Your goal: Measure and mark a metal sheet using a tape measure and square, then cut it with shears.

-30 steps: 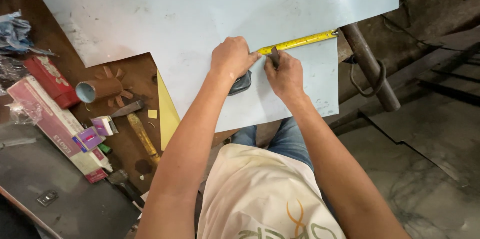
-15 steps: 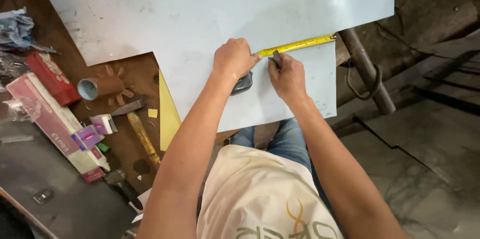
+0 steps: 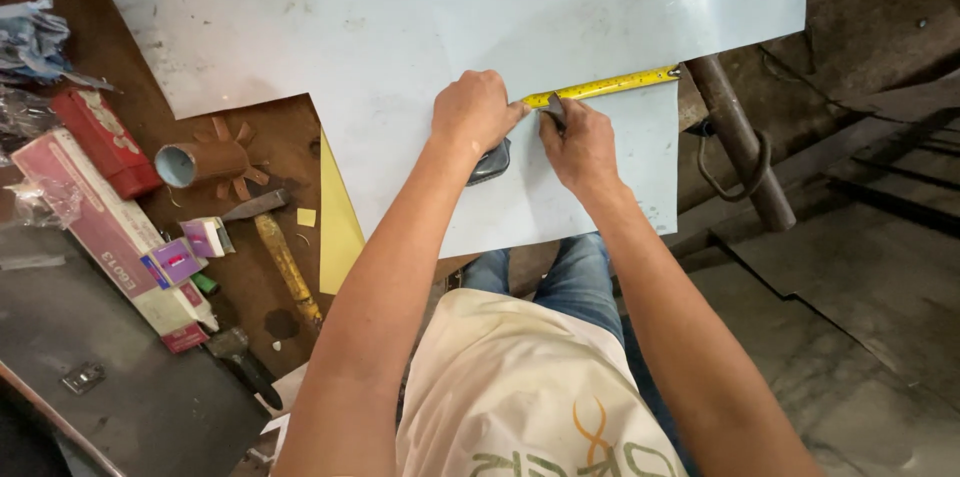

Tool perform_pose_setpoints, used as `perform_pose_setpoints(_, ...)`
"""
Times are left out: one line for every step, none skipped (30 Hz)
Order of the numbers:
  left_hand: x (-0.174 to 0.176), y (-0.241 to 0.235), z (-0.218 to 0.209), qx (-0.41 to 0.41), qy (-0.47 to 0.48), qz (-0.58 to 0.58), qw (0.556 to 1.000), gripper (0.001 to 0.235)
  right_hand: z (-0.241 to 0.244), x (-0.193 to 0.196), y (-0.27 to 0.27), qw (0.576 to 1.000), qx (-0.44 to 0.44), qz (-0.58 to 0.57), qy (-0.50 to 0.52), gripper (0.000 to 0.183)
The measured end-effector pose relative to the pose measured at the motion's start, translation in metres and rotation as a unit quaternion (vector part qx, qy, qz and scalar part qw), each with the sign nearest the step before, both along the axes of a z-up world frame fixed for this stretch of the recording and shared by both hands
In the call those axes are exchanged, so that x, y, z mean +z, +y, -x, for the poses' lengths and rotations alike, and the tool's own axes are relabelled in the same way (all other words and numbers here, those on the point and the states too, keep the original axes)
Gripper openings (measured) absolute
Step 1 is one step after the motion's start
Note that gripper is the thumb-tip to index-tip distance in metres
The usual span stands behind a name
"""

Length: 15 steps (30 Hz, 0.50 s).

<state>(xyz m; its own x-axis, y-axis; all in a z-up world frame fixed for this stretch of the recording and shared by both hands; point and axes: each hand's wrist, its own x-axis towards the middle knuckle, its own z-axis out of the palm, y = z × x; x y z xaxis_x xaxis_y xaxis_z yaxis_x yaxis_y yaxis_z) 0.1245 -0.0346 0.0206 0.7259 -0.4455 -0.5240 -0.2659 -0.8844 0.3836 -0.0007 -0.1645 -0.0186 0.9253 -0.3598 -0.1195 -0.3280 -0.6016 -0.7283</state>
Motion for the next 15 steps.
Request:
perform_pose_setpoints(-0.002, 0.000, 0.000, 0.002, 0.000, 0.000, 1.000, 0.045, -0.001, -0.002, 0.001, 1.000, 0.002, 0.000, 0.000, 0.015)
perform_pose_setpoints(-0.005, 0.000, 0.001, 0.000, -0.007, 0.002, 1.000, 0.045, 0.000, -0.004, 0.001, 1.000, 0.006, 0.010, -0.012, 0.014)
perform_pose_setpoints(-0.007, 0.000, 0.001, -0.002, -0.014, 0.005, 1.000, 0.046, 0.000, -0.007, 0.001, 0.999, 0.011, 0.019, -0.025, 0.014)
perform_pose_setpoints(-0.006, 0.001, 0.001, 0.001, -0.013, 0.004, 1.000, 0.046, -0.002, -0.012, 0.000, 0.999, 0.014, 0.018, -0.024, 0.014)
perform_pose_setpoints(-0.005, 0.002, 0.000, -0.001, -0.016, 0.001, 1.000, 0.046, -0.003, -0.016, -0.001, 0.998, 0.035, 0.050, -0.031, 0.013)
perform_pose_setpoints(-0.003, 0.001, 0.001, -0.003, -0.018, 0.000, 1.000, 0.045, -0.002, -0.020, -0.003, 0.994, 0.056, 0.083, -0.037, 0.011)
perform_pose_setpoints(-0.010, 0.003, 0.006, 0.000, -0.016, 0.001, 1.000, 0.045, 0.004, -0.022, -0.005, 0.994, 0.059, 0.083, -0.036, 0.011)
perform_pose_setpoints(-0.014, 0.005, 0.008, -0.003, -0.022, 0.005, 1.000, 0.044, 0.009, -0.022, -0.005, 0.992, 0.074, 0.098, -0.023, 0.013)
perform_pose_setpoints(-0.016, 0.008, 0.011, -0.007, -0.029, 0.009, 1.000, 0.044, 0.014, -0.021, -0.005, 0.989, 0.090, 0.113, -0.011, 0.014)
perform_pose_setpoints(-0.013, 0.005, 0.002, -0.002, -0.039, 0.013, 0.999, 0.044, 0.013, -0.025, -0.009, 0.988, 0.094, 0.118, -0.022, 0.014)
perform_pose_setpoints(-0.009, 0.003, -0.005, -0.005, -0.045, 0.017, 0.999, 0.043, 0.013, -0.028, -0.014, 0.991, 0.087, 0.105, -0.011, 0.017)
perform_pose_setpoints(-0.008, 0.002, -0.001, -0.008, -0.041, 0.019, 0.999, 0.043, 0.026, -0.032, -0.017, 0.992, 0.082, 0.090, 0.009, 0.020)
perform_pose_setpoints(-0.011, 0.002, 0.006, -0.001, -0.042, 0.022, 0.999, 0.043, 0.035, -0.022, -0.019, 0.992, 0.088, 0.094, 0.008, 0.020)
perform_pose_setpoints(-0.013, 0.001, 0.005, 0.000, -0.035, 0.031, 0.999, 0.043, 0.032, -0.013, -0.022, 0.995, 0.083, 0.037, 0.038, 0.022)
perform_pose_setpoints(-0.014, 0.003, 0.003, 0.001, -0.029, 0.040, 0.999, 0.043, 0.030, -0.004, -0.025, 0.994, 0.077, -0.020, 0.068, 0.025)
